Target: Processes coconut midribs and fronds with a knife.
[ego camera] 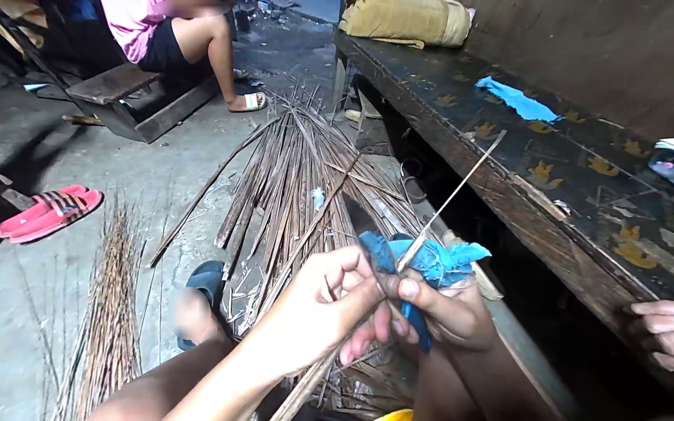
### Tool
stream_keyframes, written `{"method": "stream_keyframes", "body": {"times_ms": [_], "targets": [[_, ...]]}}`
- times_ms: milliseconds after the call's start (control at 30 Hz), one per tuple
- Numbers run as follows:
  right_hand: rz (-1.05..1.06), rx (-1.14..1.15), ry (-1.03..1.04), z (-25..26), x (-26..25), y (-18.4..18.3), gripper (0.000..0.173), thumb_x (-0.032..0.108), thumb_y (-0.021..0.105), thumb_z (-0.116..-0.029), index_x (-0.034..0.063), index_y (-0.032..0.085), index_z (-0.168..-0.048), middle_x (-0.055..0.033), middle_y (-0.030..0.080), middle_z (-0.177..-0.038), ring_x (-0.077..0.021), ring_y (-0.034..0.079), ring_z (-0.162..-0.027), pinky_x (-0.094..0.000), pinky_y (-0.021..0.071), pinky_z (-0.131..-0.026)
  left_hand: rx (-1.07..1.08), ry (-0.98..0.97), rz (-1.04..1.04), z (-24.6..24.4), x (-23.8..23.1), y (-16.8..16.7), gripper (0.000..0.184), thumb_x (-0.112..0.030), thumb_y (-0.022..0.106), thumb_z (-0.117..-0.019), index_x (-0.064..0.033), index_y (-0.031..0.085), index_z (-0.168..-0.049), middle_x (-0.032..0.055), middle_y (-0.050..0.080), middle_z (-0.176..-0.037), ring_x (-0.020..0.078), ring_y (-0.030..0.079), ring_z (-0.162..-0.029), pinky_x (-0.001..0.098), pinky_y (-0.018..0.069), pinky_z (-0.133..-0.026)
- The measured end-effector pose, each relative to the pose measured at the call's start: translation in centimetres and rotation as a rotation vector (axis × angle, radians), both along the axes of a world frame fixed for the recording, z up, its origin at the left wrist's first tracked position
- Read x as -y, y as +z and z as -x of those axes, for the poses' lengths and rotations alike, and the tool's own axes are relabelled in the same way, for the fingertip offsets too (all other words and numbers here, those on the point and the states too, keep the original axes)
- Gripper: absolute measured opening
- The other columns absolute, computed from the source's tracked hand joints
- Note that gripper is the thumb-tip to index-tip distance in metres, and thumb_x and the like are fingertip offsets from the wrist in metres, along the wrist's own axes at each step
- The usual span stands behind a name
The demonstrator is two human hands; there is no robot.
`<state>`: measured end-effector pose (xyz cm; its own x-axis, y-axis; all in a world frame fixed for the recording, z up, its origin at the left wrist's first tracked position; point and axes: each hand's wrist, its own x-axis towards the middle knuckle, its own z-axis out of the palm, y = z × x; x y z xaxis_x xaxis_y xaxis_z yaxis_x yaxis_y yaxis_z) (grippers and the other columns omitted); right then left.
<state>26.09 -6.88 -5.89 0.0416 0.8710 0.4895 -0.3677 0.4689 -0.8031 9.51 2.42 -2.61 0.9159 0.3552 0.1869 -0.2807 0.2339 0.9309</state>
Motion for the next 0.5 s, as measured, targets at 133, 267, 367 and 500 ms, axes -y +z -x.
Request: {"method": "stream_keyframes", "body": {"times_ms": [133,267,367,500], "targets": [[-0.010,0.024,-0.128,0.58,-0.10,0.22,0.011,0.010,0.060,-0.1024,0.0102,0.071,-0.103,0.0039,0.075,-0.083,-0.0003,0.070,-0.066,-0.0148,0.0580,-0.057,-0.018,0.007,0.024,0.19,-0.10,0.40,0.018,-0.002,0.044,-0.1057,-0.0138,0.054,-0.097,-0.0112,0.067,-0.069,-0.0080,0.058,-0.053,0.0073,0.0460,-0.047],[0.019,-0.011,-0.138,0.77,-0.23,0.21,0.010,0.011,0.061,-0.1015,0.0092,0.070,-0.103,0.0046,0.074,-0.081,-0.0002,0.069,-0.064,-0.0150,0.0576,-0.056,-0.060,-0.030,0.177,0.35,-0.21,0.71,0.022,-0.004,0.041,-0.1063,-0.0139,0.057,-0.094,-0.0092,0.067,-0.067,-0.0082,0.056,-0.050,0.0067,0.0431,-0.044],[0.061,-0.042,-0.128,0.89,-0.47,0.30,0.009,0.009,0.060,-0.1014,0.0090,0.069,-0.102,0.0045,0.074,-0.079,-0.0003,0.068,-0.062,-0.0148,0.0567,-0.054,-0.074,-0.032,0.232,0.35,-0.46,0.67,0.023,-0.004,0.039,-0.1066,-0.0128,0.057,-0.094,-0.0077,0.065,-0.066,-0.0079,0.054,-0.048,0.0066,0.0417,-0.043],[0.080,-0.078,-0.121,1.10,-0.87,0.26,0.010,0.005,0.059,-0.1005,0.0071,0.069,-0.101,0.0012,0.074,-0.077,-0.0030,0.070,-0.061,-0.0165,0.0577,-0.054,-0.105,0.003,0.243,0.33,-0.62,0.82,0.023,-0.004,0.039,-0.1068,-0.0112,0.057,-0.093,-0.0073,0.064,-0.064,-0.0081,0.052,-0.048,0.0065,0.0407,-0.043]]}}
